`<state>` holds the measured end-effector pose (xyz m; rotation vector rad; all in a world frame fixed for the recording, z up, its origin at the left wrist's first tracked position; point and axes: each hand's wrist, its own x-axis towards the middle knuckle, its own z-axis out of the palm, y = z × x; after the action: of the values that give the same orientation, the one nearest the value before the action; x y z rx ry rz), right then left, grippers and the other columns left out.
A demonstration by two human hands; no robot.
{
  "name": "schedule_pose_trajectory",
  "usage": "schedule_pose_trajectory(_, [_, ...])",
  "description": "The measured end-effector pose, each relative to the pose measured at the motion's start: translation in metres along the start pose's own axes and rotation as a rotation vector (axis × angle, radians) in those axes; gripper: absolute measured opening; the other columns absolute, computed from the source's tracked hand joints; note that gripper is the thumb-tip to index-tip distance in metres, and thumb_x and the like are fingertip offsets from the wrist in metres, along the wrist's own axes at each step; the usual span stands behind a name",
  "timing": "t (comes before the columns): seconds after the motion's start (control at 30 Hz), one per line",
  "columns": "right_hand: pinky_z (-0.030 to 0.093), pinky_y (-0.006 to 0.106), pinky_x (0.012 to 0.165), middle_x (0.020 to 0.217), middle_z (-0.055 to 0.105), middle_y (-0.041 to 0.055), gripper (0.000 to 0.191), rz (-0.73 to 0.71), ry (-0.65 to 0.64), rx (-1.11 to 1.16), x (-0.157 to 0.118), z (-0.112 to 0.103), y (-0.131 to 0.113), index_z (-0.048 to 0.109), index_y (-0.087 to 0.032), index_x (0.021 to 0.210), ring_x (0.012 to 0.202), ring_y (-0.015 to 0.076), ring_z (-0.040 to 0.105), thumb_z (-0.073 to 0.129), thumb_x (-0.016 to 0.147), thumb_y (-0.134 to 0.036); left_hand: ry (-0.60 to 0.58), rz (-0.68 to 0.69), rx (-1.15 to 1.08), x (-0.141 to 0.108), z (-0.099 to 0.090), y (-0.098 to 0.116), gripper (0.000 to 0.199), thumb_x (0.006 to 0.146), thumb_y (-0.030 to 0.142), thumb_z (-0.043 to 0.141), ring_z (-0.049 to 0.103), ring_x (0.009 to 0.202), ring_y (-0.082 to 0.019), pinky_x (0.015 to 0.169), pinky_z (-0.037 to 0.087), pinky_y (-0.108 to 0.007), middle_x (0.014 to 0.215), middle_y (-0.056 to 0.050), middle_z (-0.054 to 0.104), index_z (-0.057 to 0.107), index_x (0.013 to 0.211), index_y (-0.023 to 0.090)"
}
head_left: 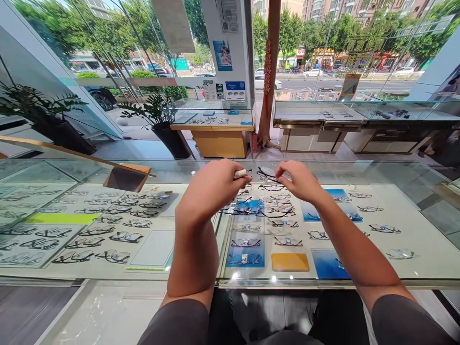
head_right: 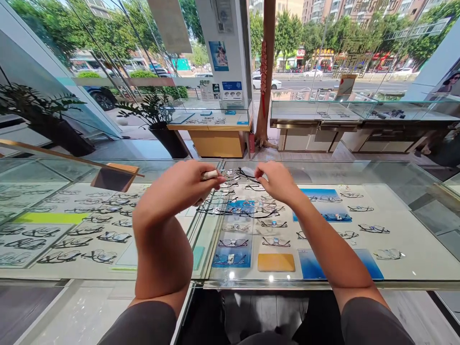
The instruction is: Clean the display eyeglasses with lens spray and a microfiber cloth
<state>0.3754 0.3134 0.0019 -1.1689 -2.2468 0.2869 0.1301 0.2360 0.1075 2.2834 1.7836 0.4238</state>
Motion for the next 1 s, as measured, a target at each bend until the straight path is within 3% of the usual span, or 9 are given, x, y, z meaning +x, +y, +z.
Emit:
schedule_pose_trajectory(0.13, [0.039,0.04,0.096,0.104,0.077,0.0078,0.017,0.032,-0.285,-0.164,0.01,0.027,0.031,0.067,-0.023,0.096,0.108,0.028,0.062,0.058,0.096,-0.009,-0.043,0.005,0.031,-0.019,-0.011,0.001,0.035,0.099,0.042,0.055,0.051,0.054,-0.017,0.06,0.028,-0.033,0.059,-0.002,0.062,0.066,0.073,0.022])
schedule_pose_trajectory(0.27, [0.036,0.038,0.095,0.104,0.078,0.007,0.016,0.08,-0.412,-0.232,0.012,0.05,0.043,0.067,-0.023,0.095,0.107,0.0263,0.062,0.059,0.098,-0.009,-0.059,0.023,0.042,-0.028,-0.013,0.004,0.034,0.098,0.044,0.057,0.05,0.055,-0.017,0.061,0.027,-0.033,0.058,-0.001,0.061,0.068,0.074,0.023])
schedule_pose_trajectory(0.73, [0.035,0.038,0.092,0.097,0.078,0.0073,0.018,0.081,-0.442,-0.269,0.013,0.077,0.058,0.07,-0.022,0.092,0.103,0.0258,0.062,0.057,0.097,-0.01,-0.093,0.018,0.121,-0.025,-0.014,0.005,0.037,0.101,0.045,0.055,0.046,0.055,-0.016,0.061,0.022,-0.034,0.061,-0.001,0.061,0.064,0.073,0.022])
schedule_pose_trajectory(0.87, [0.035,0.037,0.092,0.096,0.08,0.0054,0.018,0.093,-0.445,-0.276,0.014,0.076,0.057,0.071,-0.022,0.092,0.103,0.0244,0.065,0.058,0.096,-0.01,-0.102,0.021,0.106,-0.026,-0.014,0.005,0.037,0.101,0.043,0.056,0.045,0.055,-0.016,0.061,0.022,-0.033,0.06,-0.001,0.061,0.061,0.072,0.022])
schedule_pose_trajectory(1.0, [0.037,0.036,0.094,0.103,0.082,0.0027,0.018,0.119,-0.412,-0.288,0.015,0.07,0.051,0.076,-0.024,0.094,0.103,0.0223,0.068,0.059,0.099,-0.021,-0.078,0.029,0.094,-0.026,-0.012,0.003,0.037,0.1,0.042,0.058,0.044,0.053,-0.015,0.06,0.021,-0.033,0.059,0.0,0.06,0.058,0.069,0.021])
